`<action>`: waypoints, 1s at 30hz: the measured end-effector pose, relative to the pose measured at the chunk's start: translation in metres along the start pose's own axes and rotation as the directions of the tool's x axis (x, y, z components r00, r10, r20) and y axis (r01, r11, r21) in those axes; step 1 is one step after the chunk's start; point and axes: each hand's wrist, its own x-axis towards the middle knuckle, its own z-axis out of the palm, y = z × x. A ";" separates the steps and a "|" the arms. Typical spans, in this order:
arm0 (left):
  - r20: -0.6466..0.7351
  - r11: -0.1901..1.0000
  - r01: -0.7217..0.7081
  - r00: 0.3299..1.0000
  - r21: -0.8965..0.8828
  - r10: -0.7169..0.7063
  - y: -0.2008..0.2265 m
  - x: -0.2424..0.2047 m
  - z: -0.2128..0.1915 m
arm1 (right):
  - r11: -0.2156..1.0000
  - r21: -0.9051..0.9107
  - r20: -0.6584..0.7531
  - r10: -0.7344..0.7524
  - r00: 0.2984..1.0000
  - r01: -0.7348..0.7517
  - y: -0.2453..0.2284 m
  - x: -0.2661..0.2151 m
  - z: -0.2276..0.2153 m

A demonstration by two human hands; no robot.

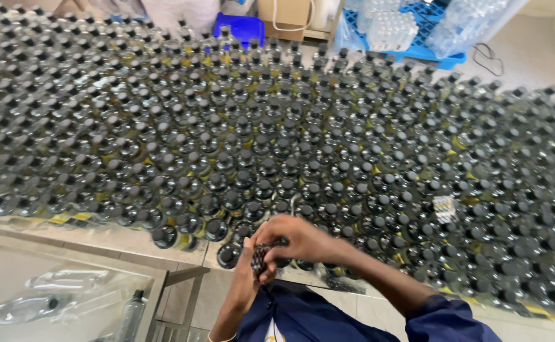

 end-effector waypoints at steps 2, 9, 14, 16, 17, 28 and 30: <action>0.008 0.998 0.030 0.999 0.050 -0.031 -0.004 -0.004 0.016 | 0.999 0.029 -0.051 0.040 0.998 -0.039 0.007 -0.018 0.012; 0.074 0.971 0.048 0.995 0.232 -0.067 -0.032 -0.003 0.044 | 0.978 0.050 -0.128 0.207 0.970 -0.202 0.000 -0.064 0.009; 0.117 0.956 0.017 0.992 0.291 -0.054 -0.039 -0.005 0.058 | 0.965 0.149 -0.168 0.241 0.956 -0.217 -0.014 -0.080 -0.007; 0.120 0.945 0.022 0.991 0.327 -0.065 -0.040 -0.008 0.061 | 0.960 0.168 -0.185 0.253 0.950 -0.223 -0.015 -0.082 -0.008; 0.122 0.953 0.013 0.991 0.303 -0.053 -0.043 -0.008 0.057 | 0.954 0.186 -0.201 0.273 0.941 -0.237 -0.013 -0.081 -0.007; -0.046 0.991 0.021 0.999 -0.133 -0.027 -0.036 -0.015 0.005 | 0.970 0.224 -0.252 0.154 0.955 -0.097 0.012 -0.017 -0.016; -0.056 0.990 0.001 0.998 -0.142 -0.009 -0.023 -0.022 -0.004 | 0.996 -0.086 -0.397 -0.035 0.917 0.001 0.044 0.005 -0.020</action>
